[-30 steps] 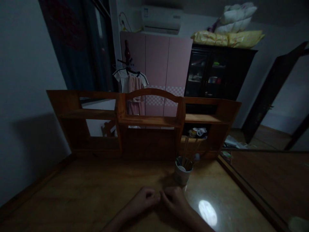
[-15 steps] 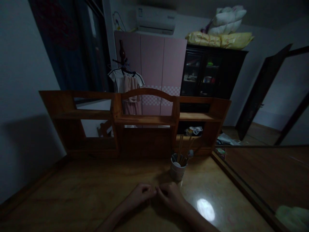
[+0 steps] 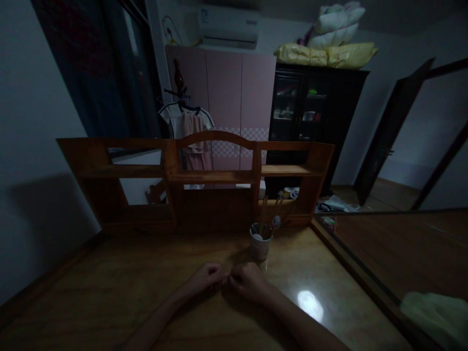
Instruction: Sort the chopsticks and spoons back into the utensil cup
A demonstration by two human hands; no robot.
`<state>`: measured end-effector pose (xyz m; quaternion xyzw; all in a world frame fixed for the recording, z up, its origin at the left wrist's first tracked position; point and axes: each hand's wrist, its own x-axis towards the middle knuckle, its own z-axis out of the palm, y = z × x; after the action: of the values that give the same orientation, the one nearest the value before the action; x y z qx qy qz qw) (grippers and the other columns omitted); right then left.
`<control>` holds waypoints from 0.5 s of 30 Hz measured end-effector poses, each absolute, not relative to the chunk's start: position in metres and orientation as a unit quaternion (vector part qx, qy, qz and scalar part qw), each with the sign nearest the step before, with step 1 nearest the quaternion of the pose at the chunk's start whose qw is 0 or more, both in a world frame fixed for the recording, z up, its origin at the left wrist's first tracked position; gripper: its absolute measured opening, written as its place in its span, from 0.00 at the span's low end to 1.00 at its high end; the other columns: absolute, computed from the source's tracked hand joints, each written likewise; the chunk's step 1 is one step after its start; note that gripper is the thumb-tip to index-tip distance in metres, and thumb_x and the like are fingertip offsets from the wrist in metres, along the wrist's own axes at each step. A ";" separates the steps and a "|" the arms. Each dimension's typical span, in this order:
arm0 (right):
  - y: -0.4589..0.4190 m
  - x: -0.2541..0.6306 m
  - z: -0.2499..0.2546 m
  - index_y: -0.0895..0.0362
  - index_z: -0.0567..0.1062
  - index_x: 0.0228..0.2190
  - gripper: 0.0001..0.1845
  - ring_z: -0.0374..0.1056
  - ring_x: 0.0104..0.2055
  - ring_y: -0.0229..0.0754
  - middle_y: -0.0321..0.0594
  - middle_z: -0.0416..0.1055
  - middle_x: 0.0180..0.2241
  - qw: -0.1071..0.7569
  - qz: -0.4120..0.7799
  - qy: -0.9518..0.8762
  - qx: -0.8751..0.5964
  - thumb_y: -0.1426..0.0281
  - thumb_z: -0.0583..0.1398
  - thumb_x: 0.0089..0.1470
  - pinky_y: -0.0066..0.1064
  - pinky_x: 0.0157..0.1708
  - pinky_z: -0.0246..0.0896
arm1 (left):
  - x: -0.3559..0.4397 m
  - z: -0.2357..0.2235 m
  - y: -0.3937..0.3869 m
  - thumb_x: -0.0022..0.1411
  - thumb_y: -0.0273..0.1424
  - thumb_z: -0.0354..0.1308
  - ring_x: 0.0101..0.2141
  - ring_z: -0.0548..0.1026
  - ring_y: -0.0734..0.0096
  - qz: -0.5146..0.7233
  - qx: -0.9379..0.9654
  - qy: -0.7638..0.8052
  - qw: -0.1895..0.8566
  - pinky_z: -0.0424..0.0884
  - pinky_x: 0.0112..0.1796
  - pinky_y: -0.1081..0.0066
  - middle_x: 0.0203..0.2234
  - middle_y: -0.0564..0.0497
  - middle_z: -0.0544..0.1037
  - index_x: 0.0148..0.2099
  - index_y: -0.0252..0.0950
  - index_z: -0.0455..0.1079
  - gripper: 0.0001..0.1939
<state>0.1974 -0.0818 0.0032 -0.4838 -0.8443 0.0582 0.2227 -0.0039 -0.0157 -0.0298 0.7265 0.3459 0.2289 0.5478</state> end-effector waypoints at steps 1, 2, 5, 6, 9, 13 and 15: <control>-0.082 0.198 0.003 0.58 0.76 0.28 0.13 0.68 0.27 0.35 0.40 0.76 0.28 0.222 0.061 -0.845 -0.483 0.67 0.54 0.58 0.28 0.26 0.44 | -0.004 -0.031 -0.016 0.56 0.52 0.57 0.20 0.61 0.78 0.234 0.726 0.341 0.550 0.54 0.23 0.76 0.17 0.55 0.64 0.23 0.33 0.59 0.27; -0.082 0.198 0.004 0.58 0.76 0.28 0.13 0.68 0.28 0.36 0.40 0.76 0.28 0.222 0.064 -0.844 -0.483 0.67 0.54 0.58 0.28 0.26 0.45 | -0.004 -0.032 -0.015 0.56 0.51 0.57 0.20 0.61 0.78 0.238 0.724 0.338 0.553 0.54 0.23 0.76 0.17 0.55 0.64 0.23 0.33 0.59 0.26; -0.082 0.198 0.004 0.58 0.76 0.28 0.13 0.67 0.27 0.36 0.41 0.75 0.27 0.219 0.072 -0.843 -0.486 0.67 0.54 0.58 0.28 0.25 0.44 | -0.005 -0.034 -0.016 0.57 0.50 0.57 0.20 0.61 0.78 0.244 0.715 0.341 0.559 0.55 0.22 0.76 0.18 0.54 0.64 0.24 0.33 0.59 0.25; -0.082 0.198 0.004 0.58 0.76 0.28 0.13 0.67 0.26 0.36 0.41 0.75 0.27 0.218 0.074 -0.843 -0.487 0.67 0.55 0.58 0.28 0.25 0.44 | -0.005 -0.034 -0.016 0.57 0.50 0.57 0.20 0.62 0.78 0.245 0.713 0.344 0.560 0.55 0.22 0.76 0.18 0.54 0.64 0.24 0.33 0.59 0.25; -0.081 0.198 0.003 0.59 0.76 0.27 0.13 0.66 0.27 0.36 0.41 0.75 0.27 0.215 0.076 -0.840 -0.492 0.67 0.55 0.58 0.28 0.26 0.44 | -0.005 -0.030 -0.018 0.56 0.51 0.58 0.20 0.62 0.78 0.241 0.719 0.349 0.551 0.55 0.23 0.77 0.18 0.54 0.64 0.24 0.33 0.60 0.26; -0.080 0.199 0.002 0.59 0.76 0.27 0.13 0.67 0.27 0.36 0.42 0.75 0.27 0.209 0.076 -0.837 -0.501 0.68 0.55 0.57 0.28 0.26 0.43 | -0.003 -0.022 -0.022 0.54 0.52 0.58 0.20 0.61 0.78 0.237 0.734 0.331 0.543 0.54 0.23 0.76 0.18 0.54 0.64 0.24 0.32 0.62 0.26; -0.080 0.199 0.002 0.59 0.76 0.27 0.14 0.66 0.27 0.36 0.42 0.75 0.27 0.208 0.077 -0.836 -0.502 0.67 0.55 0.58 0.28 0.25 0.43 | -0.002 -0.019 -0.024 0.54 0.53 0.58 0.20 0.61 0.78 0.240 0.727 0.335 0.549 0.54 0.23 0.76 0.18 0.55 0.64 0.24 0.33 0.62 0.26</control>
<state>0.1989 -0.0797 0.0016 -0.5022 -0.8359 0.0770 0.2077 -0.0019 -0.0243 -0.0189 0.7267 0.3354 0.2404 0.5492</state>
